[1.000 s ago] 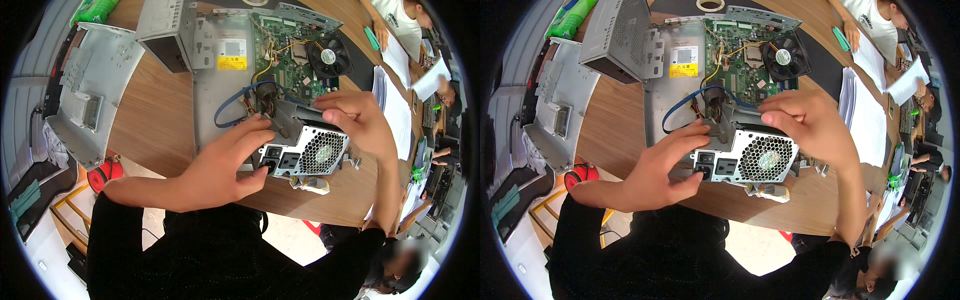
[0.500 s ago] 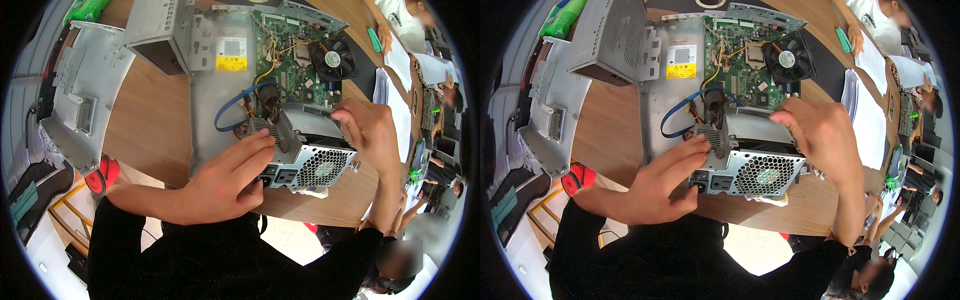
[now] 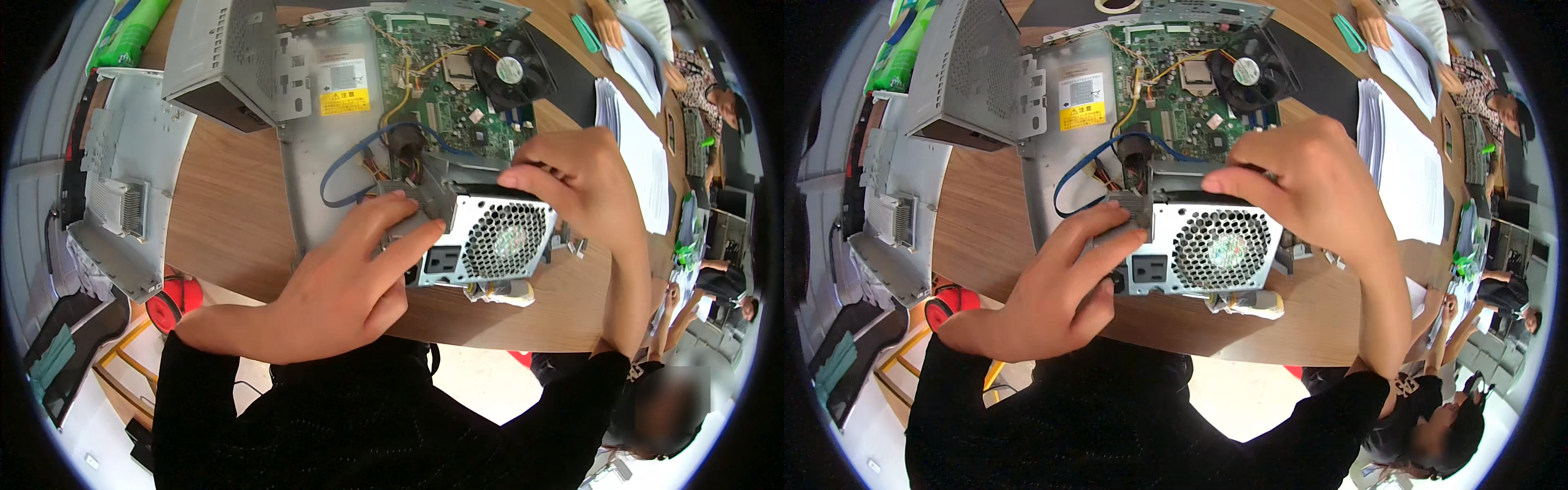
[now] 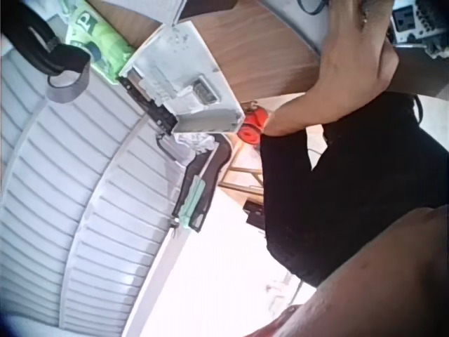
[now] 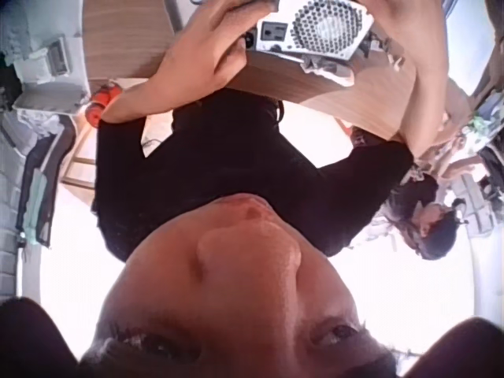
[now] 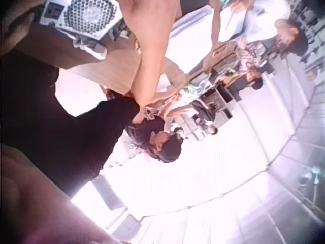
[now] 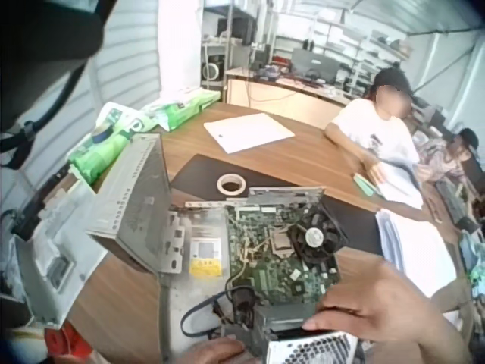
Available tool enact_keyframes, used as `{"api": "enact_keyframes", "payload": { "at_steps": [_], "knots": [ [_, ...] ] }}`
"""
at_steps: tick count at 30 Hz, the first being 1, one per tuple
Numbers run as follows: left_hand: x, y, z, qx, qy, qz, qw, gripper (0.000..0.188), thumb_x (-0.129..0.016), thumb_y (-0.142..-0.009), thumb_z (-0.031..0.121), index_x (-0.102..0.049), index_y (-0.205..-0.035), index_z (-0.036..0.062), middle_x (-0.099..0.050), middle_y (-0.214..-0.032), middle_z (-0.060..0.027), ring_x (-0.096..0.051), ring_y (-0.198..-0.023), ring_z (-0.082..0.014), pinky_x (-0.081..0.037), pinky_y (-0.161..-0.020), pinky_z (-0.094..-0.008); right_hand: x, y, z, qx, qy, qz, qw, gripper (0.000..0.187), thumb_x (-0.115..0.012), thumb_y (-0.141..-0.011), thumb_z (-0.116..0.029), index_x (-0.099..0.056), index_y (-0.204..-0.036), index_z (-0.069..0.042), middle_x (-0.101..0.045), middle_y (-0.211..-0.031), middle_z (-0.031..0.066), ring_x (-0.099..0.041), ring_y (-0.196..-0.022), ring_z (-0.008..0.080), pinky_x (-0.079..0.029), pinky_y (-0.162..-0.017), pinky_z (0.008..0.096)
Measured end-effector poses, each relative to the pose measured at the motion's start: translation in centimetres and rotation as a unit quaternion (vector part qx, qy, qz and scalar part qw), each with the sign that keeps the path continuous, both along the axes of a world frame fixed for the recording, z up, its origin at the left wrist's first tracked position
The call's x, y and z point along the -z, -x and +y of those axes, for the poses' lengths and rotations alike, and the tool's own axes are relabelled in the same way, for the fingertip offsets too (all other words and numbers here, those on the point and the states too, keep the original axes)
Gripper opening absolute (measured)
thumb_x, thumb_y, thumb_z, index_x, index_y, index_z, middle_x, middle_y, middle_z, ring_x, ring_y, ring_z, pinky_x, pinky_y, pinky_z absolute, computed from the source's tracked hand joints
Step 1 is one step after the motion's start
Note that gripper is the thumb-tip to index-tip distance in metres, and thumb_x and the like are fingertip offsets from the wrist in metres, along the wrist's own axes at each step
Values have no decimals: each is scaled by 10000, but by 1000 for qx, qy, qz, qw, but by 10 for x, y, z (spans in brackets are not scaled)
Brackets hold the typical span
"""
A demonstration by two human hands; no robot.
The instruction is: The person disassembles internal computer parts from a chassis, including the power supply unit and an optical drive, using a screwdriver to remove screws and disconnecting power cables by hand.
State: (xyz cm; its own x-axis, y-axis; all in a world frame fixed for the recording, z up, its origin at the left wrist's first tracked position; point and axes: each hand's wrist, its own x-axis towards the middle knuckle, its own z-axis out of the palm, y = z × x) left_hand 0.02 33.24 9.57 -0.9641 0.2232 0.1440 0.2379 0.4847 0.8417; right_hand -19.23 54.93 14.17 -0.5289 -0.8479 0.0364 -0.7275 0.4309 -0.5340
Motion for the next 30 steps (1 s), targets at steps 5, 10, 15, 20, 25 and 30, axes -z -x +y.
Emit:
{"api": "enact_keyframes", "payload": {
  "at_steps": [5,10,15,20,25,30],
  "knots": [
    [-16,2,13,20,142,63,988,760,-810,-775,214,-441,-1391,-36,-441,-1395,-257,-475,-1290,-454,-400,-1075,-507,-11,-5,1,67,-76,-5,995,360,-776,-835,-343,-710,-713,-11,-537,-545,166,-512,-499,354,-387,-504,422],
    [-11,20,49,-78,348,176,918,867,-832,-712,444,-460,-1346,-16,-541,-1196,-205,-557,-1080,-415,-455,-947,-484,-8,1,-13,75,-95,38,992,335,-736,-877,-382,-765,-906,-49,-677,-707,158,-655,-649,296,-496,-634,386],
    [-13,39,22,-86,306,101,943,820,-826,-763,389,-474,-1396,5,-581,-1096,-168,-575,-1027,-345,-460,-939,-411,13,43,-13,-54,60,114,990,423,-681,-948,-378,-737,-926,41,-739,-778,117,-693,-616,207,-529,-574,335],
    [5,44,-36,-85,136,135,978,690,-728,-910,309,-459,-1470,10,-605,-1249,-161,-572,-1102,-289,-436,-980,-354,-1,55,4,140,148,-246,948,387,-633,-981,-388,-701,-1070,-18,-727,-977,68,-682,-794,136,-548,-674,240],
    [20,38,-47,-116,52,89,988,698,-695,-949,312,-408,-1508,9,-584,-1340,-154,-524,-1239,-219,-374,-1084,-343,48,-21,15,235,290,-378,847,626,-573,-1003,-427,-433,-1488,-58,-530,-1446,140,-497,-1350,260,-377,-1143,382],
    [43,29,-75,-153,-137,-31,978,686,-590,-1016,390,-359,-1535,6,-493,-1480,-116,-425,-1372,-220,-291,-1153,-347,88,-95,-16,248,369,-525,726,437,-469,-1057,-221,-479,-1465,-65,-588,-1366,125,-548,-1234,214,-457,-996,353]
  ]
}}
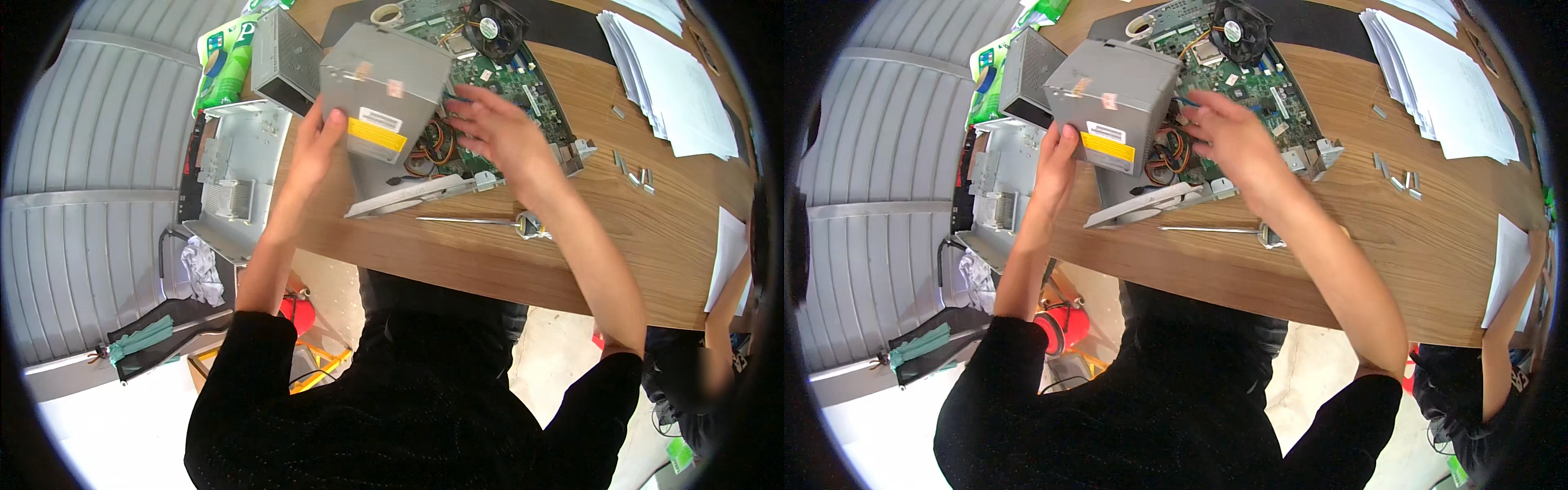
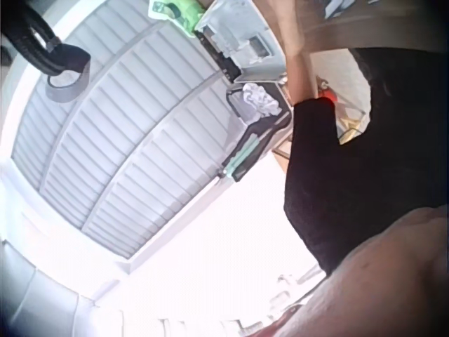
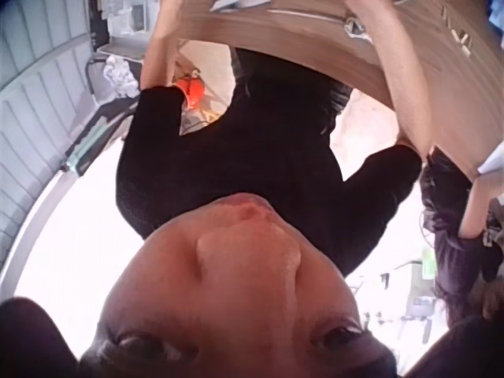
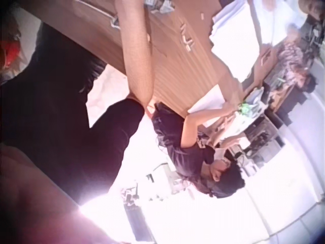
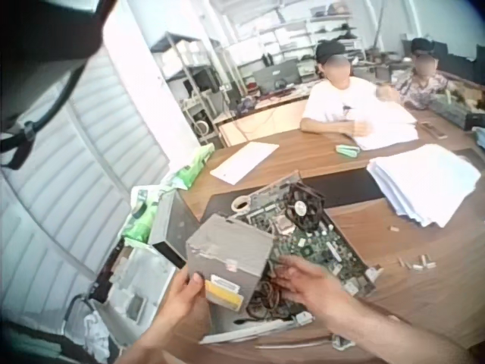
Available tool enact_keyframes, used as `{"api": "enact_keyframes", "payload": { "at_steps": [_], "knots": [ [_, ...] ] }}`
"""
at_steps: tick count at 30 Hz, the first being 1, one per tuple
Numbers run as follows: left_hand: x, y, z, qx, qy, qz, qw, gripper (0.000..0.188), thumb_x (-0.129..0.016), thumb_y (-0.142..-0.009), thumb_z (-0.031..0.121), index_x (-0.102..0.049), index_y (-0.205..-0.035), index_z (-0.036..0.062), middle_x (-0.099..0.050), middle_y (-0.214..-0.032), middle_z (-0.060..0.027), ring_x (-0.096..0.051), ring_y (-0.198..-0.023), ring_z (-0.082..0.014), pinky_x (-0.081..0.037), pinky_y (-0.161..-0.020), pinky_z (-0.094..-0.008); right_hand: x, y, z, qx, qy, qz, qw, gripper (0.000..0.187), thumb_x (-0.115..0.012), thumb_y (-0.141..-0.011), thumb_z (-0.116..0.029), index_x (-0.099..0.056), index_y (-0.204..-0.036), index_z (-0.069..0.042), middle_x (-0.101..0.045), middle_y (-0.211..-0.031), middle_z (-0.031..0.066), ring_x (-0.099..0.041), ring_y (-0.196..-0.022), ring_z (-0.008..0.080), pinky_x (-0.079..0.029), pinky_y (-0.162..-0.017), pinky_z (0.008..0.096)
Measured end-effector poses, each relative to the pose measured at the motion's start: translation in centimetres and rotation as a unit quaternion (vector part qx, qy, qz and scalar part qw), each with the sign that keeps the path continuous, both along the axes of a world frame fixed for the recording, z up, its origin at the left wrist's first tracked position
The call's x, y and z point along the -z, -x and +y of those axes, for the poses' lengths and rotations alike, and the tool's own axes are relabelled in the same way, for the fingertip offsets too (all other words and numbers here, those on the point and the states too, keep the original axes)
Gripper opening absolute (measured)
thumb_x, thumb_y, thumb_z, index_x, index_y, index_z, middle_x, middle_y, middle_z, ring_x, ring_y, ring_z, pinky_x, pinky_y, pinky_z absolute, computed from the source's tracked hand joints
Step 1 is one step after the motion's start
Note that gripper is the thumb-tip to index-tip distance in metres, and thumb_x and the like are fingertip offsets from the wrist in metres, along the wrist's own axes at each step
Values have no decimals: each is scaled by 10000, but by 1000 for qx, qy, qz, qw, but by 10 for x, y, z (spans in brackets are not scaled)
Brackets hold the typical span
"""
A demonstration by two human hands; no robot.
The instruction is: The person disassembles internal computer parts from a chassis, including the power supply unit and an optical drive, using a screwdriver to remove screws and disconnecting power cables by hand.
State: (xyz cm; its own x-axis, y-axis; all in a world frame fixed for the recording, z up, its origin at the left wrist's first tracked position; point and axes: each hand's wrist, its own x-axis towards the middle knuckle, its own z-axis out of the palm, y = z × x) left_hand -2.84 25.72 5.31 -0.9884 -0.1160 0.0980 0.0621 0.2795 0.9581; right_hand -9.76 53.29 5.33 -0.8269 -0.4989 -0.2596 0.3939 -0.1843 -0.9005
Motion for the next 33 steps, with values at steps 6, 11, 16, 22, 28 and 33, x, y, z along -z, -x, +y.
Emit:
{"api": "enact_keyframes", "payload": {
  "at_steps": [6,11,16,22,28,33],
  "knots": [
    [17,-6,-22,-43,-50,-56,996,664,-490,-1053,461,-371,-1524,9,-452,-1516,-115,-357,-1420,-215,-236,-1183,-371,-1,21,-18,-39,-22,114,992,454,-548,-1023,-218,-502,-1449,-69,-633,-1278,107,-589,-1117,156,-489,-894,308],
    [15,-20,-25,-27,6,-86,996,673,-482,-1050,486,-371,-1527,24,-441,-1518,-91,-341,-1419,-204,-255,-1171,-365,16,20,-37,6,-31,227,973,646,-700,-941,-344,-464,-1470,-60,-615,-1286,199,-602,-1195,275,-492,-979,363],
    [24,-31,-42,-54,-54,-113,991,612,-416,-1072,475,-407,-1483,21,-488,-1459,-80,-408,-1357,-195,-303,-1136,-371,9,20,-42,-45,-35,261,964,689,-728,-925,-356,-442,-1487,-78,-605,-1304,150,-564,-1217,239,-495,-981,362],
    [-12,-26,-21,-8,-65,-46,997,668,-317,-1072,540,-377,-1488,20,-471,-1471,-104,-422,-1371,-225,-303,-1153,-422,3,16,-40,-30,-36,313,949,638,-803,-848,-299,-516,-1371,-72,-645,-1224,197,-641,-1125,297,-541,-901,396],
    [-39,-27,7,-75,-65,10,995,662,-325,-1076,523,-377,-1485,6,-499,-1444,-120,-488,-1317,-232,-366,-1104,-419,10,22,-40,-38,-11,310,950,518,-770,-875,-251,-565,-1322,-90,-670,-1149,140,-645,-1020,235,-545,-821,374],
    [-45,-29,11,-102,-61,3,993,560,-419,-1078,420,-437,-1435,-11,-557,-1373,-112,-538,-1250,-212,-410,-1062,-393,7,32,-36,-96,36,224,969,430,-642,-975,-398,-646,-1201,-32,-662,-1121,83,-624,-1001,198,-493,-900,328]
  ]
}}
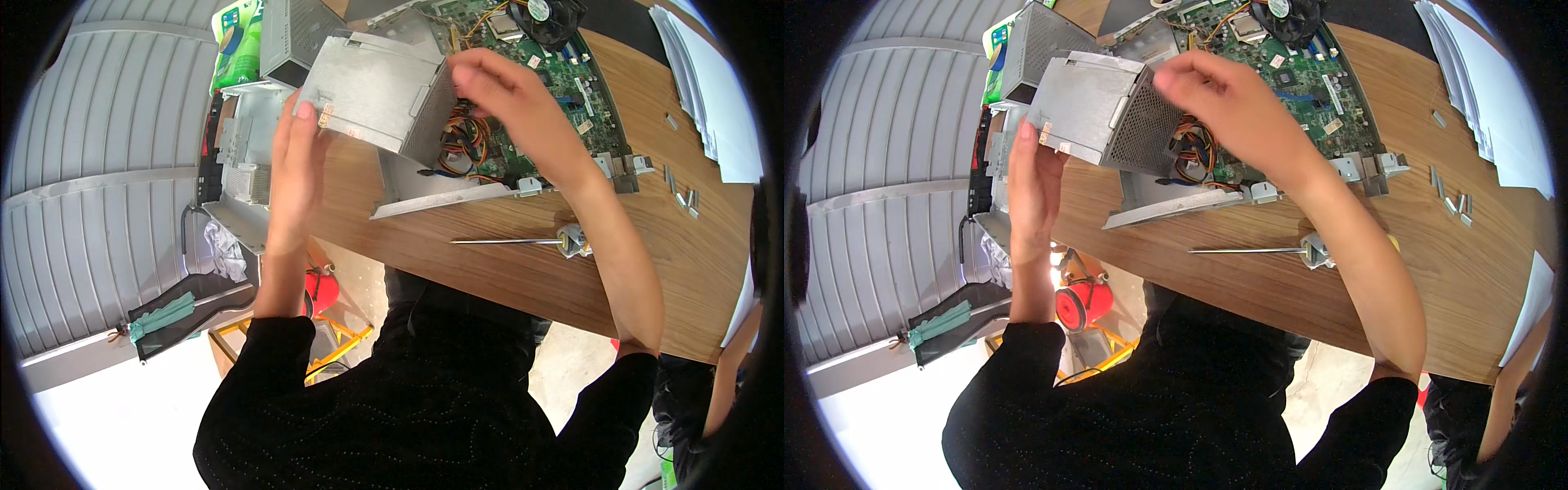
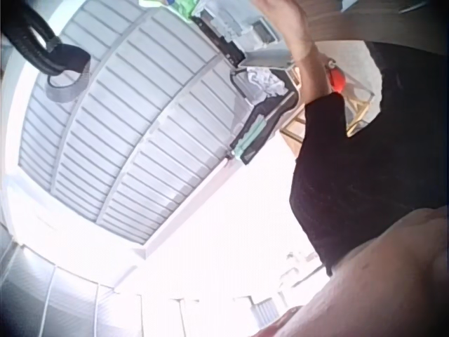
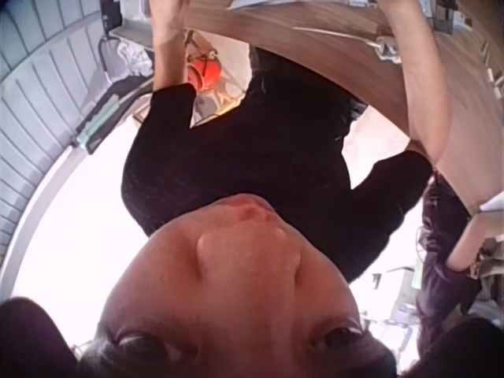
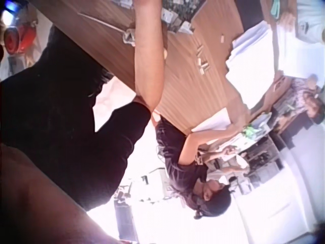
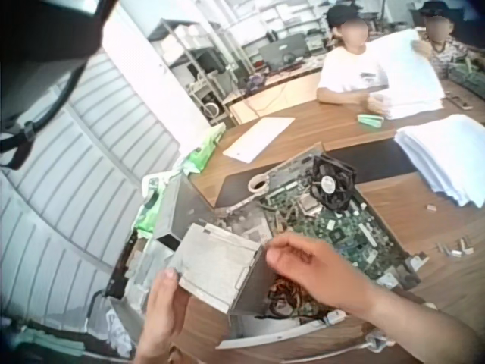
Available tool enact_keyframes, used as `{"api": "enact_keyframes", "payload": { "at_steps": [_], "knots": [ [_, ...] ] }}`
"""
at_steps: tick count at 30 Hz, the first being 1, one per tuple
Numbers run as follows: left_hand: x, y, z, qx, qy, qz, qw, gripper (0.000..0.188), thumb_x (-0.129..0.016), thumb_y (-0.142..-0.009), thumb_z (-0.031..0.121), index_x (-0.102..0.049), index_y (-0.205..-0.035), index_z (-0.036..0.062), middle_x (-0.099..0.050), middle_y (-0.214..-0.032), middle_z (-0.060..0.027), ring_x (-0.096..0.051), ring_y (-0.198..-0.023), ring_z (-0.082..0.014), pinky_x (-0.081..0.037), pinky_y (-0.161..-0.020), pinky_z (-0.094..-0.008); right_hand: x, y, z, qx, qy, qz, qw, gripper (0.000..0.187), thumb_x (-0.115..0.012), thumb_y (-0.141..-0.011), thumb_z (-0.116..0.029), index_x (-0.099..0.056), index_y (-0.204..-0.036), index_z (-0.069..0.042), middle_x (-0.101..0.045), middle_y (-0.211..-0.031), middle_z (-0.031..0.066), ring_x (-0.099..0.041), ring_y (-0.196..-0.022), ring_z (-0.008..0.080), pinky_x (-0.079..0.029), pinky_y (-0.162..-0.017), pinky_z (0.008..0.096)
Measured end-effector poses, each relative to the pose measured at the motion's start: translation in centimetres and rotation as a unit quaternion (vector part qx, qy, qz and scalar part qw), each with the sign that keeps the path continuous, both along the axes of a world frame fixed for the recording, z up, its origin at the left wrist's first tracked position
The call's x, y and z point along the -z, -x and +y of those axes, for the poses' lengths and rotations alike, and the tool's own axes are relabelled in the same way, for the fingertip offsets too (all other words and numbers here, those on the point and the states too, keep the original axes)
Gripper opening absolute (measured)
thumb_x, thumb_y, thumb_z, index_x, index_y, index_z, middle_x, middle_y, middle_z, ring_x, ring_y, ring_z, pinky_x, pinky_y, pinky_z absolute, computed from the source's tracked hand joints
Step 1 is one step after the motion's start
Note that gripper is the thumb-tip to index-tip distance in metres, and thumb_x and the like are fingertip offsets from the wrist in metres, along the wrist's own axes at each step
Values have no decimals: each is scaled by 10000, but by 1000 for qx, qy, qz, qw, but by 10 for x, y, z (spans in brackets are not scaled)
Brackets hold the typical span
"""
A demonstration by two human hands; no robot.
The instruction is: The person disassembles internal computer parts from a chassis, including the power supply unit and an optical drive, using a screwdriver to remove screws and disconnecting power cables by hand.
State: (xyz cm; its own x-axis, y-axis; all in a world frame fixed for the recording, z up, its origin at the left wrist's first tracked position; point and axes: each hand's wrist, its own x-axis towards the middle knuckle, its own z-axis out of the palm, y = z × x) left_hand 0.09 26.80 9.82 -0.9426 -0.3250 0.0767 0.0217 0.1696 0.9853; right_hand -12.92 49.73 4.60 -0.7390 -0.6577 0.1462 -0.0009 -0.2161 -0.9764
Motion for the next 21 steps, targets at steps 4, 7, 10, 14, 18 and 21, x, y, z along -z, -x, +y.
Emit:
{"api": "enact_keyframes", "payload": {
  "at_steps": [4,7,10,14,18,21],
  "knots": [
    [-3,-5,11,-23,21,-9,999,493,-436,-1070,369,-488,-1388,-3,-573,-1366,-109,-538,-1269,-200,-400,-1073,-395,-17,7,4,-28,-48,-68,996,706,-481,-969,-652,-618,-1295,-41,-621,-1243,108,-583,-1148,199,-444,-982,348],
    [3,-11,10,-20,84,-6,996,483,-458,-1068,332,-475,-1397,-20,-565,-1367,-121,-528,-1277,-200,-389,-1087,-381,-35,1,0,-34,-107,-18,993,830,-506,-914,-722,-585,-1354,-22,-607,-1288,121,-544,-1204,203,-407,-1020,352],
    [2,-17,14,-19,83,14,996,573,-529,-1049,351,-452,-1454,-48,-569,-1384,-136,-496,-1302,-206,-336,-1120,-331,-48,8,-6,-140,-173,-13,975,810,-542,-909,-694,-580,-1367,-26,-605,-1298,101,-539,-1187,203,-386,-1030,337],
    [3,-19,12,-9,53,14,998,567,-512,-1057,329,-433,-1477,-44,-554,-1419,-152,-485,-1333,-219,-327,-1136,-343,-56,18,-16,-187,-199,-3,962,684,-591,-922,-615,-633,-1302,-47,-640,-1234,41,-553,-1121,162,-399,-991,320],
    [4,-23,13,26,42,32,998,575,-501,-1060,318,-411,-1486,-57,-553,-1421,-169,-480,-1344,-230,-324,-1140,-346,-43,37,-22,-186,-193,-96,959,590,-615,-932,-559,-660,-1258,-69,-665,-1189,39,-576,-1095,151,-422,-972,316],
    [3,-23,9,64,-35,38,997,583,-541,-1044,252,-372,-1496,-74,-516,-1452,-183,-452,-1371,-235,-320,-1146,-350,-47,41,-26,-187,-195,-133,954,701,-678,-847,-610,-627,-1336,-111,-629,-1288,60,-550,-1180,196,-386,-1018,362]
  ]
}}
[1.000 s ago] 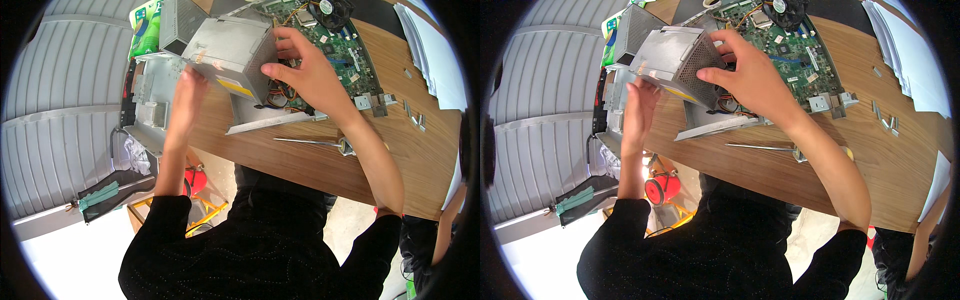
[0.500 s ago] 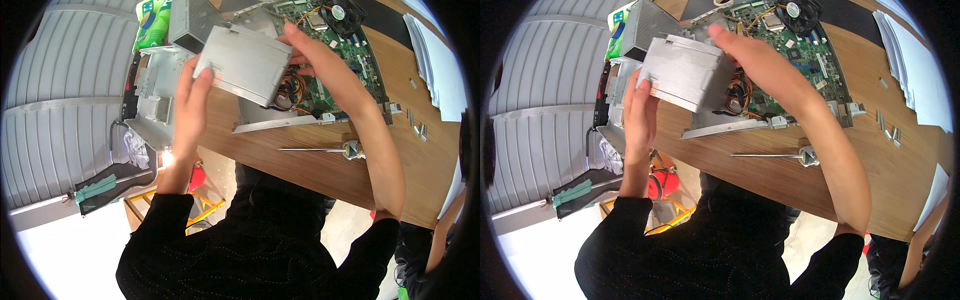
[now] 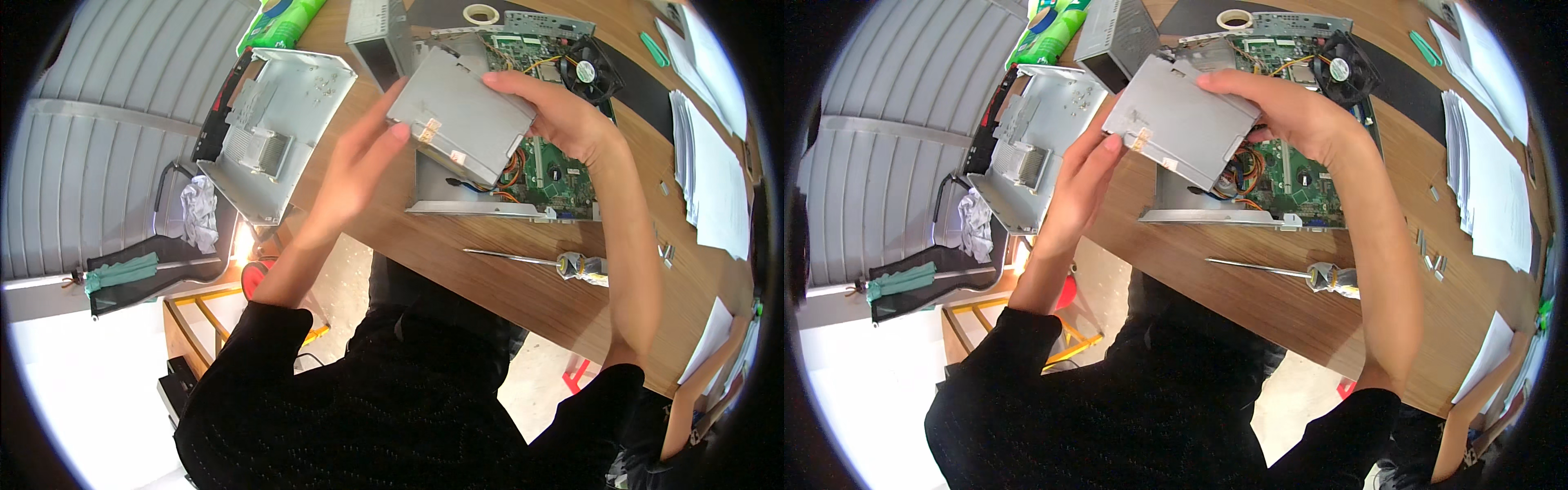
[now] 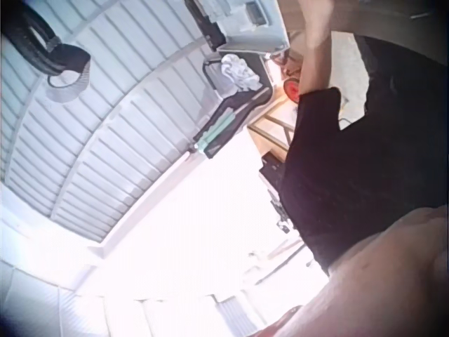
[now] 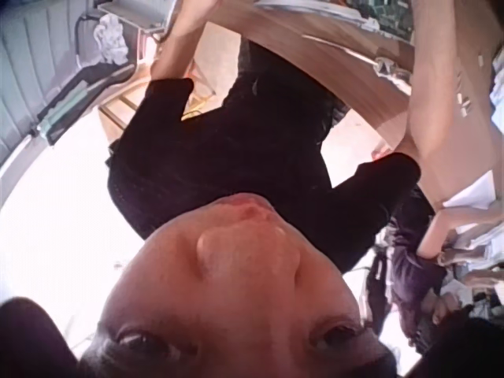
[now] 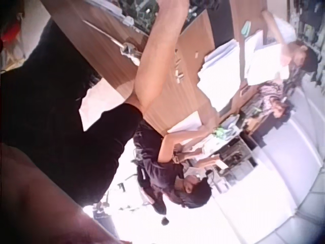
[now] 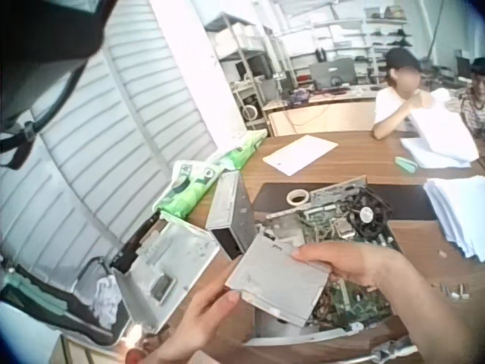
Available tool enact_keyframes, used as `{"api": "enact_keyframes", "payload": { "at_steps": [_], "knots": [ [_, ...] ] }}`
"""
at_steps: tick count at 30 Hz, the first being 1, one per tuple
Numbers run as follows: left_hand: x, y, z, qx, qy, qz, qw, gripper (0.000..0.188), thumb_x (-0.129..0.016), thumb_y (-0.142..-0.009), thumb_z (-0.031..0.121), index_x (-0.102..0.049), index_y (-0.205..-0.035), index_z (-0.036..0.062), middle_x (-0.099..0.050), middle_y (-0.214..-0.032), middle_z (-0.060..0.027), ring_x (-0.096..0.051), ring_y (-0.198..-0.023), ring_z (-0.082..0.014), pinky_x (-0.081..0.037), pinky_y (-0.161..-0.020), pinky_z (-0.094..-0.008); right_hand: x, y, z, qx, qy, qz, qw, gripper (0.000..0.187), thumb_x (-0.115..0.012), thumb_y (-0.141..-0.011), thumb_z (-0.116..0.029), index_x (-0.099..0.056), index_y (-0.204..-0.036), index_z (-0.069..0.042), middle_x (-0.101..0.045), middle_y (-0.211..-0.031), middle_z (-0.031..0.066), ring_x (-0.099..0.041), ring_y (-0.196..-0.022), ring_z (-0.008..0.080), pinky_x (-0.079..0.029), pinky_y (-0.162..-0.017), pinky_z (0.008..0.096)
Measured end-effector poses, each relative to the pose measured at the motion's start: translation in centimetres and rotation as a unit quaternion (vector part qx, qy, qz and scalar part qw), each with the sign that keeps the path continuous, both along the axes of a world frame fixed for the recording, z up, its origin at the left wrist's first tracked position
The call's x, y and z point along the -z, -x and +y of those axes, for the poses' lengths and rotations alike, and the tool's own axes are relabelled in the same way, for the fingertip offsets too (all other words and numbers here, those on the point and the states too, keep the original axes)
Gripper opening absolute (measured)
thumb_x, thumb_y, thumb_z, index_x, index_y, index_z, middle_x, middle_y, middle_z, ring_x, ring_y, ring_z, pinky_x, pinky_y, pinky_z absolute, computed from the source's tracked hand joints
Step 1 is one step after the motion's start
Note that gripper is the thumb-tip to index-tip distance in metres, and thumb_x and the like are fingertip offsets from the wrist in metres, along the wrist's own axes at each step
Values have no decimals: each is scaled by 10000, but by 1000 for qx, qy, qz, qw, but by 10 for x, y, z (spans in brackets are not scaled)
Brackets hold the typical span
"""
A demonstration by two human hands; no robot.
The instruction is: The person disassembles internal computer parts from a chassis, including the power supply unit and an optical drive, using a screwdriver to remove screws and disconnecting power cables by hand.
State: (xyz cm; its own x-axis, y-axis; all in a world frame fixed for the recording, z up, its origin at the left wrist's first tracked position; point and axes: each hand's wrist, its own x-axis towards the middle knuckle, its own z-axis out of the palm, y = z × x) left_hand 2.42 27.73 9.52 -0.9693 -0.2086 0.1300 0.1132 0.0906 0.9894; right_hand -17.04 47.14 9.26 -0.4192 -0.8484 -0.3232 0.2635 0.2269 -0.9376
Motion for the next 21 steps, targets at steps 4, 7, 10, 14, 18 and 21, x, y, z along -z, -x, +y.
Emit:
{"api": "enact_keyframes", "payload": {
  "at_steps": [4,7,10,14,18,21],
  "knots": [
    [14,-7,11,-40,51,33,997,632,-643,-966,95,-346,-1496,-81,-455,-1484,-187,-438,-1378,-256,-332,-1151,-368,7,-8,-4,43,16,4,999,598,-669,-880,-563,-642,-1259,-102,-652,-1221,27,-585,-1123,144,-422,-980,306],
    [25,-8,20,-111,131,73,982,610,-682,-925,79,-411,-1453,-60,-518,-1400,-194,-505,-1304,-287,-398,-1101,-387,1,-18,-2,88,31,-8,996,549,-663,-901,-523,-640,-1249,-98,-654,-1209,26,-583,-1134,133,-429,-981,300],
    [24,-15,31,-156,211,72,962,609,-671,-915,7,-409,-1464,-23,-494,-1410,-143,-507,-1310,-256,-412,-1128,-419,3,-21,0,122,14,-17,992,527,-670,-906,-496,-637,-1241,-91,-655,-1202,30,-593,-1129,144,-437,-981,307],
    [26,-16,39,-193,214,105,952,548,-680,-893,-6,-480,-1402,-21,-531,-1339,-157,-542,-1266,-272,-479,-1064,-410,6,-21,4,164,9,-24,986,563,-689,-886,-505,-629,-1245,-75,-658,-1194,48,-619,-1091,161,-464,-960,315],
    [20,-19,38,-210,284,131,926,474,-716,-853,11,-564,-1300,-28,-586,-1243,-185,-619,-1117,-311,-518,-962,-382,8,-26,6,200,23,-34,979,576,-697,-877,-509,-626,-1239,-68,-659,-1187,63,-632,-1075,170,-488,-940,329],
    [14,-15,33,-206,268,106,935,422,-739,-841,11,-595,-1236,-19,-606,-1191,-158,-638,-1104,-269,-531,-977,-369,10,-26,6,215,32,-42,975,576,-699,-874,-508,-623,-1232,-64,-659,-1176,72,-633,-1081,175,-500,-934,340]
  ]
}}
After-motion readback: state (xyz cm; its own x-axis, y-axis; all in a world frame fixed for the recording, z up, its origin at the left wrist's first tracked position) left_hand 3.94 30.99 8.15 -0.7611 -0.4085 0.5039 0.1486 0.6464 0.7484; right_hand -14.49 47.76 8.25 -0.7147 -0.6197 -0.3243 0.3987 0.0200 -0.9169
